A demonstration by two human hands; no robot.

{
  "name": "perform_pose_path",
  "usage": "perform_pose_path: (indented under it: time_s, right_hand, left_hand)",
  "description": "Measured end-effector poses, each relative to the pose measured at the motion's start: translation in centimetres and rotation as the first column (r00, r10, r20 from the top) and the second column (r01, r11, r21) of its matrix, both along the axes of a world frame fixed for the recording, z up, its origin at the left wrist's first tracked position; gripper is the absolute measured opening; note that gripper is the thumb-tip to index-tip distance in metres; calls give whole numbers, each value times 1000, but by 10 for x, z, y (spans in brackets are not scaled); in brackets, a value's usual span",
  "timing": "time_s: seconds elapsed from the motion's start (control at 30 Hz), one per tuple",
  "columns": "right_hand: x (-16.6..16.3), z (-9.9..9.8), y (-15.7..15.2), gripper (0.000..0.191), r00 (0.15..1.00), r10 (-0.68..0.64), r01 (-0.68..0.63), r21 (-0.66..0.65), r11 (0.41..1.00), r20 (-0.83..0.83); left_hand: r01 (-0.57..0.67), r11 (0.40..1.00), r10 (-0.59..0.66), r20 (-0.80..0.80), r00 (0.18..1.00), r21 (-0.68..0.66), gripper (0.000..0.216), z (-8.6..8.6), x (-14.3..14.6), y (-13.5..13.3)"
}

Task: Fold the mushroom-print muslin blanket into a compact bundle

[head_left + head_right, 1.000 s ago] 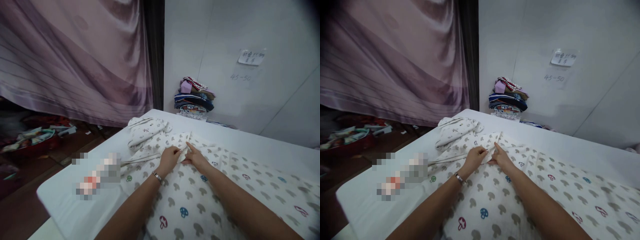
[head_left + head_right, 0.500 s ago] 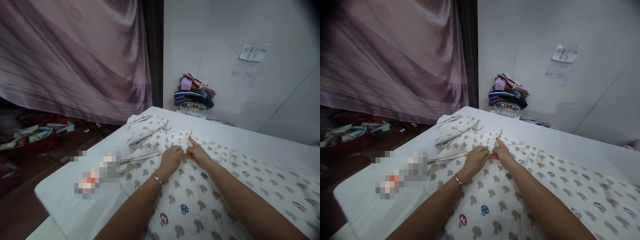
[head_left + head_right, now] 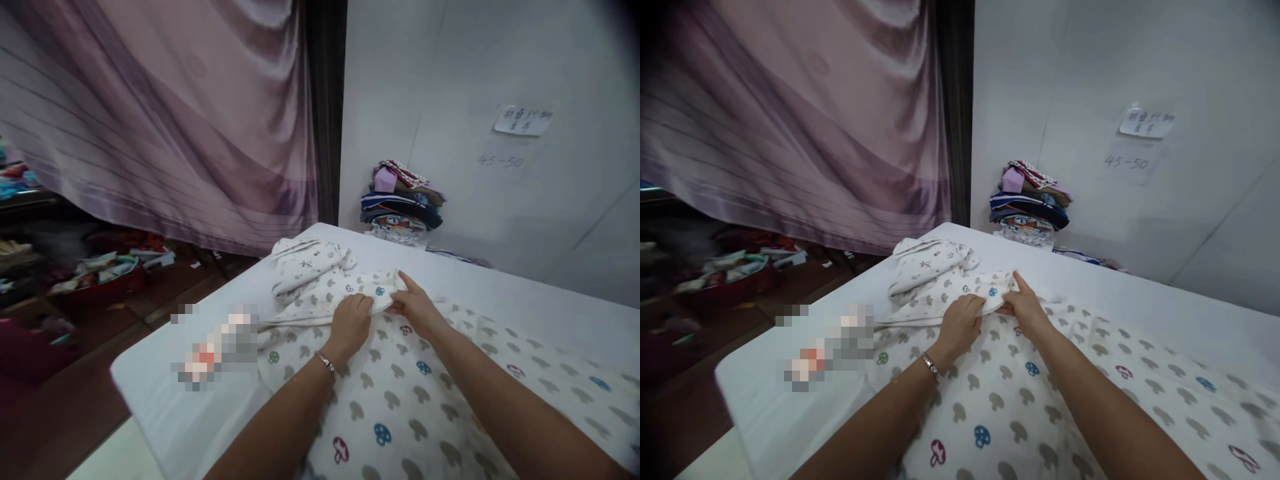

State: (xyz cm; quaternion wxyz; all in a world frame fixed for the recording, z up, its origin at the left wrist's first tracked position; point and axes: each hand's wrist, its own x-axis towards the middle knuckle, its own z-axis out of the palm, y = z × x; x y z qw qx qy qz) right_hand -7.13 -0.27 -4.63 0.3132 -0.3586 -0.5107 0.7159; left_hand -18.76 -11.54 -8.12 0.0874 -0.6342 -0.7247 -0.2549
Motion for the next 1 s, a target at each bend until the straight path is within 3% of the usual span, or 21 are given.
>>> perform_pose_path:
  time_s: [0.13,0.33,0.5,0.6,0.7,0.87,1.0]
  right_hand:
    - [-4,19,11,80,998,-59,60,46,997,-28]
    - [-20,41,25,78,992,-41,51,79,996,-117]
    - [-30,42,29,76,996,-31,39,99,994,-78]
    - [-32,44,27,74,998,-36,42,117,992,-54]
    - [-32,49,23,73,998,-43,48,133,990,-39]
    - [-34,52,20,71,998,-59,63,172,983,-27]
    - [-34,47,27,70,996,-91,89,154,984,1]
  left_hand:
    - [-42,998,41,-22,999,-48,26,12,-17,-2]
    - [-112,979,118,26,993,-172,20,27,-58,-22]
    - [2,985,50,300,953,-172,36,23,-85,-46]
    - [38,990,21,413,910,-135,33,21,-88,-51]
    - [57,984,7,351,936,-171,27,19,-85,-49]
    - [69,965,-42,112,993,-253,19,23,-78,-47]
    - [-34,990,28,-47,998,-138,19,31,-76,-56]
